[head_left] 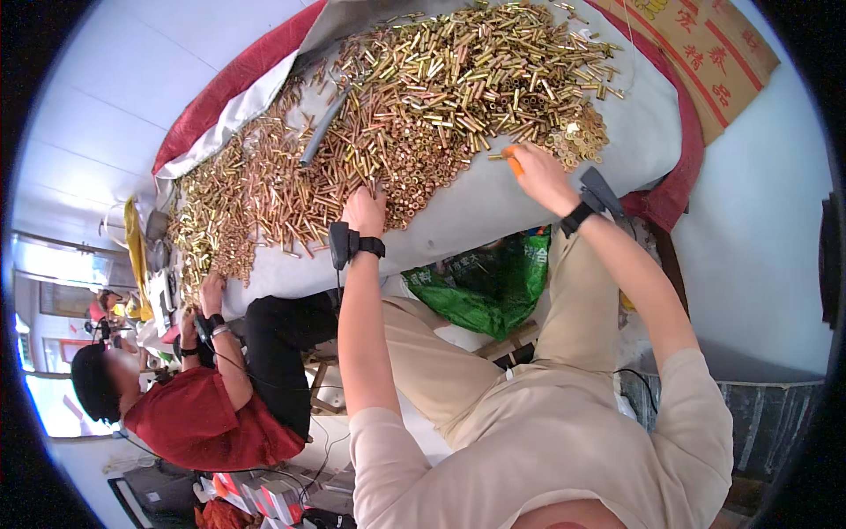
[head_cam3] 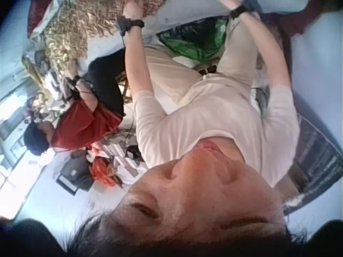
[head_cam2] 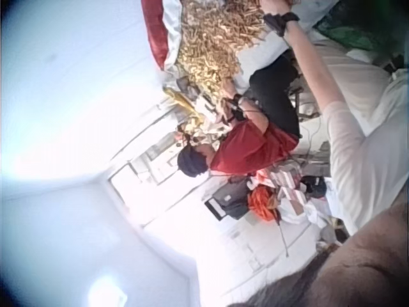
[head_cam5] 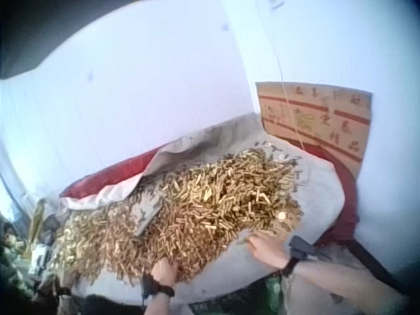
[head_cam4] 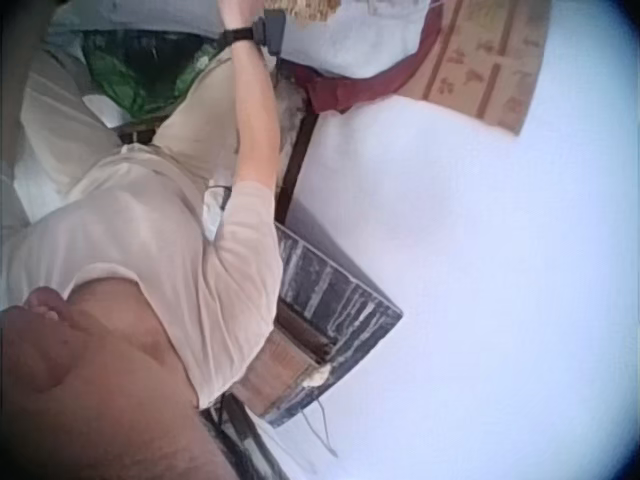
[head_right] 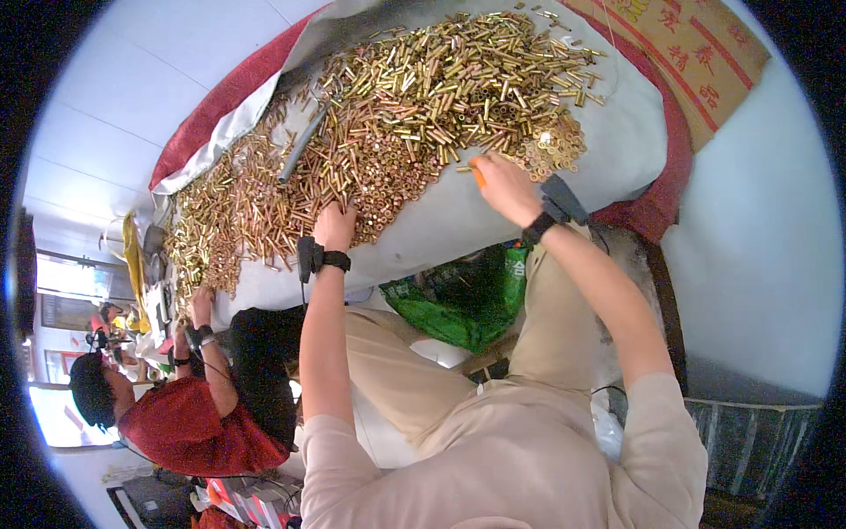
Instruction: Assembling washers and sleeves onto metal bolts in a workshop environment.
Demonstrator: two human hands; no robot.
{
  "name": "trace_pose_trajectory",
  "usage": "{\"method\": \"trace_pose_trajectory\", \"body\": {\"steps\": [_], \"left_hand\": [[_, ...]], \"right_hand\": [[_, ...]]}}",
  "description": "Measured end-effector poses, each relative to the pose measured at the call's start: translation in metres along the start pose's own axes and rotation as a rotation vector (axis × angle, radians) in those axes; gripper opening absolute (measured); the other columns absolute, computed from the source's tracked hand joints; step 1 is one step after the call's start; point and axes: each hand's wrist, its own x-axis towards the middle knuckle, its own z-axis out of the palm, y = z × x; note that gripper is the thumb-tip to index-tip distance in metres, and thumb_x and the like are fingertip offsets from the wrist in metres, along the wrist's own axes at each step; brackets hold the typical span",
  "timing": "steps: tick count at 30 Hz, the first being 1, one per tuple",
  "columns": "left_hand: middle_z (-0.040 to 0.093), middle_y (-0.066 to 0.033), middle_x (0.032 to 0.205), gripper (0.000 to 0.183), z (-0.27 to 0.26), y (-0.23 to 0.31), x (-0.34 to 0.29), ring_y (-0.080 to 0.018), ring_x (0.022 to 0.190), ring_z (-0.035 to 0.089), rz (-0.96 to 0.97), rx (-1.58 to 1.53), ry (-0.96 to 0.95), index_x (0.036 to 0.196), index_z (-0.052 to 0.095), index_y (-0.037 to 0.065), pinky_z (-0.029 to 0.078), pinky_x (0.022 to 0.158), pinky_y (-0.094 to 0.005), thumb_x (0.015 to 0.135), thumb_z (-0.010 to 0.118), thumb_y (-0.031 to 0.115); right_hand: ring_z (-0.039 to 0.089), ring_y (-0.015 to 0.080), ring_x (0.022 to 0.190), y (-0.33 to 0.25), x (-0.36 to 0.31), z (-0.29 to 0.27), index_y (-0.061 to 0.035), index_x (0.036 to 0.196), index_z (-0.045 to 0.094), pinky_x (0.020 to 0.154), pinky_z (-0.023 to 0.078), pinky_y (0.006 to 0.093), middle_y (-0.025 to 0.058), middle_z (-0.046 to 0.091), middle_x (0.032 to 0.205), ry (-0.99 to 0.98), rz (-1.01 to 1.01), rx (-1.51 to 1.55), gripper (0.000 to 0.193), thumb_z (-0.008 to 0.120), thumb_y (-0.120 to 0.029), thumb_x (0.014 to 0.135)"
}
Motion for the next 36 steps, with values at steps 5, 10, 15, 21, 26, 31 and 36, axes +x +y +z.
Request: {"method": "trace_pose_trajectory", "body": {"steps": [5, 10, 15, 21, 26, 31, 36], "left_hand": [[0.060, -0.0186, 0.068, 0.034, 0.002, -0.022, 0.002, -0.0323, 0.068, 0.060, -0.045, -0.107, 0.164, 0.081, 0.060, -0.002, 0.047, 0.061, -0.0417, 0.081, 0.048, 0.031], [0.055, -0.0040, 0.070, 0.022, -0.044, 0.015, -0.058, -0.0143, 0.059, 0.055, -0.280, -1.439, -0.374, 0.083, 0.053, 0.005, 0.044, 0.046, -0.0257, 0.088, 0.042, 0.023], [0.055, -0.0007, 0.069, 0.016, -0.074, 0.051, -0.142, -0.0077, 0.055, 0.052, -0.242, -1.756, -0.569, 0.088, 0.055, 0.003, 0.036, 0.040, -0.0190, 0.089, 0.050, 0.018], [0.048, 0.0017, 0.065, 0.007, -0.046, 0.067, -0.185, -0.0038, 0.053, 0.043, -0.127, -1.987, -0.525, 0.085, 0.054, 0.006, 0.029, 0.040, -0.0171, 0.087, 0.053, 0.013], [0.053, -0.0012, 0.066, 0.006, -0.051, 0.084, -0.201, -0.0030, 0.048, 0.040, -0.181, -1.859, -0.414, 0.088, 0.051, 0.008, 0.026, 0.038, -0.0164, 0.084, 0.054, 0.007], [0.060, -0.0063, 0.072, 0.007, -0.055, 0.086, -0.205, -0.0036, 0.048, 0.041, -0.102, -1.795, -0.337, 0.088, 0.050, 0.007, 0.027, 0.038, -0.0160, 0.083, 0.054, 0.005], [0.057, -0.0033, 0.071, 0.006, -0.053, 0.089, -0.209, -0.0023, 0.048, 0.038, -0.068, -1.668, -0.316, 0.086, 0.052, 0.006, 0.024, 0.038, -0.0163, 0.082, 0.057, 0.005]], "right_hand": [[0.054, 0.0332, 0.074, 0.004, 0.014, 0.031, -0.0027, 0.089, 0.055, 0.064, 0.045, 0.0415, 0.0153, 0.049, 0.087, 0.079, -0.126, -0.115, 0.013, 0.053, -0.007, 0.077], [0.055, 0.0262, 0.069, -0.009, 0.001, 0.028, -0.0027, 0.096, 0.053, 0.059, 0.044, 0.0347, 0.0115, 0.055, 0.088, -0.073, -0.043, 0.188, 0.017, 0.055, -0.007, 0.080], [0.050, 0.0069, 0.068, -0.061, -0.044, -0.019, -0.0039, 0.105, 0.050, 0.058, 0.041, 0.0216, 0.0011, 0.059, 0.091, -0.431, 0.197, 1.008, 0.020, 0.053, -0.013, 0.088], [0.051, 0.0075, 0.073, -0.085, -0.081, -0.041, -0.0035, 0.109, 0.050, 0.064, 0.042, 0.0210, 0.0022, 0.057, 0.095, -0.475, 0.210, 1.198, 0.021, 0.051, -0.008, 0.088], [0.051, 0.0075, 0.075, -0.087, -0.102, -0.048, -0.0032, 0.110, 0.050, 0.066, 0.042, 0.0210, 0.0022, 0.057, 0.098, -0.458, 0.202, 1.186, 0.022, 0.050, -0.006, 0.088], [0.052, 0.0072, 0.077, -0.086, -0.115, -0.046, -0.0017, 0.110, 0.050, 0.069, 0.044, 0.0216, 0.0028, 0.057, 0.097, -0.396, 0.164, 1.166, 0.023, 0.050, -0.005, 0.088], [0.052, 0.0080, 0.079, -0.082, -0.119, -0.046, -0.0014, 0.111, 0.051, 0.069, 0.044, 0.0218, 0.0025, 0.056, 0.098, -0.405, 0.185, 1.115, 0.023, 0.050, -0.003, 0.088]]}}
